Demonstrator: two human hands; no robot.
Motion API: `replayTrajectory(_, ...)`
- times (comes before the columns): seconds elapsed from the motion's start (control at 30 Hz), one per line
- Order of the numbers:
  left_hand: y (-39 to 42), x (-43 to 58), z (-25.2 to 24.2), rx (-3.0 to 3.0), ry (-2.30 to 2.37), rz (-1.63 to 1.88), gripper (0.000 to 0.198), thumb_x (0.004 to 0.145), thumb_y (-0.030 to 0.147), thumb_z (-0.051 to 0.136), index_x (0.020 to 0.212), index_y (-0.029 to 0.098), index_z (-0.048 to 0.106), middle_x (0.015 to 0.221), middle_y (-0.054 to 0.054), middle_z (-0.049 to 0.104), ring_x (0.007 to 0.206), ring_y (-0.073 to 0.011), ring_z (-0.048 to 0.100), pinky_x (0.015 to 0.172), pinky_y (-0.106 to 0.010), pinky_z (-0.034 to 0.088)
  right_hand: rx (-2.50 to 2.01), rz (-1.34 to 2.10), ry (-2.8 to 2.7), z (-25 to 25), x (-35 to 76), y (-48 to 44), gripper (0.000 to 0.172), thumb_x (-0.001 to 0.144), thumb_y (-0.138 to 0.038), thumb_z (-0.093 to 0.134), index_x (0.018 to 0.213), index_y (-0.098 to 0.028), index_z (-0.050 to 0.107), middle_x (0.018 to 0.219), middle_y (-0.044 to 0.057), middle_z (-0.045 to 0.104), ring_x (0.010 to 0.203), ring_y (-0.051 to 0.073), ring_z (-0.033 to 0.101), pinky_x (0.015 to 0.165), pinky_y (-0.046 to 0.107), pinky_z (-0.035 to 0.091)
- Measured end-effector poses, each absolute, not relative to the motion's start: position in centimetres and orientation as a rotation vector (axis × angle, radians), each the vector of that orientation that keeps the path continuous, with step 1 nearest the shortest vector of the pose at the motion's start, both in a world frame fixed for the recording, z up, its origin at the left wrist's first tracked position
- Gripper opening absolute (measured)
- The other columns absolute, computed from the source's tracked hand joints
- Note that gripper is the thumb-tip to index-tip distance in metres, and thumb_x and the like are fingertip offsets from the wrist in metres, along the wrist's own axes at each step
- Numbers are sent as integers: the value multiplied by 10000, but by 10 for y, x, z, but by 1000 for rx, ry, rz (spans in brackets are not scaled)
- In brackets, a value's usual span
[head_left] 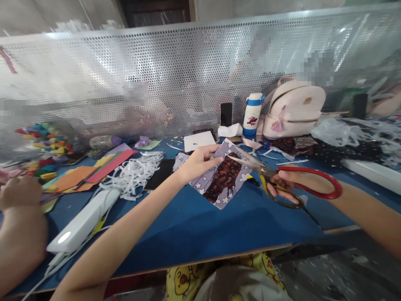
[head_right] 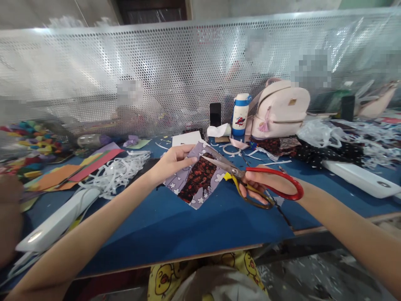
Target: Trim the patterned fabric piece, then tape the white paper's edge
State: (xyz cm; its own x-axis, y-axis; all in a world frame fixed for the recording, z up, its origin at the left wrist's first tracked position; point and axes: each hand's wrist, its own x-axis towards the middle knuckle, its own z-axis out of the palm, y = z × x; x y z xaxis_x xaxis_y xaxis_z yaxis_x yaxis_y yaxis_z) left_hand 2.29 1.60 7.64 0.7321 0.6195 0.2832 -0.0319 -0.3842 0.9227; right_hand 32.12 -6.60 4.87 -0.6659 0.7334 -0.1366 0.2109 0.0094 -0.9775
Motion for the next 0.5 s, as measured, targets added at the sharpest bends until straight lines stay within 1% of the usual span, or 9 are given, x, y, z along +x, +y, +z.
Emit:
replayTrajectory(0.13,16,23,75,1915,459,782,297,916,262,619,1175,133,683,1136,-77,736,906,-161,706,791,-252,554,-970,1727,-1855,46,321,-66,630,914,-728,448,870,-141,674,564,4,535,434,104,463,443,243,370)
replayTrajectory(0.23,16,23,74,1938,461,797,327,924,267,606,1215,132,668,1175,-83,726,943,-176,703,792,-259,555,-950,1768,-1811,45,321,-65,626,911,-725,458,865,-138,672,557,4,531,419,99,445,414,235,357)
replayTrajectory(0.33,16,23,74,1938,457,805,348,926,269,608,1244,135,655,1231,-91,707,1006,-195,701,824,-272,557,-943,1808,-1764,43,322,-65,632,907,-725,466,857,-133,681,559,8,530,429,92,445,417,217,367)
replayTrajectory(0.43,16,24,74,1916,441,800,336,927,262,617,1236,138,660,1207,-86,720,1039,-201,700,875,-284,550,-946,1853,-1714,41,322,-65,652,883,-747,485,845,-128,689,561,14,531,432,92,440,418,218,372)
replayTrajectory(0.5,16,24,74,1887,429,788,330,928,267,625,1229,138,663,1162,-84,736,1002,-195,712,870,-285,552,-928,1866,-1692,40,321,-65,651,875,-747,499,843,-127,693,553,13,530,426,93,437,412,220,363)
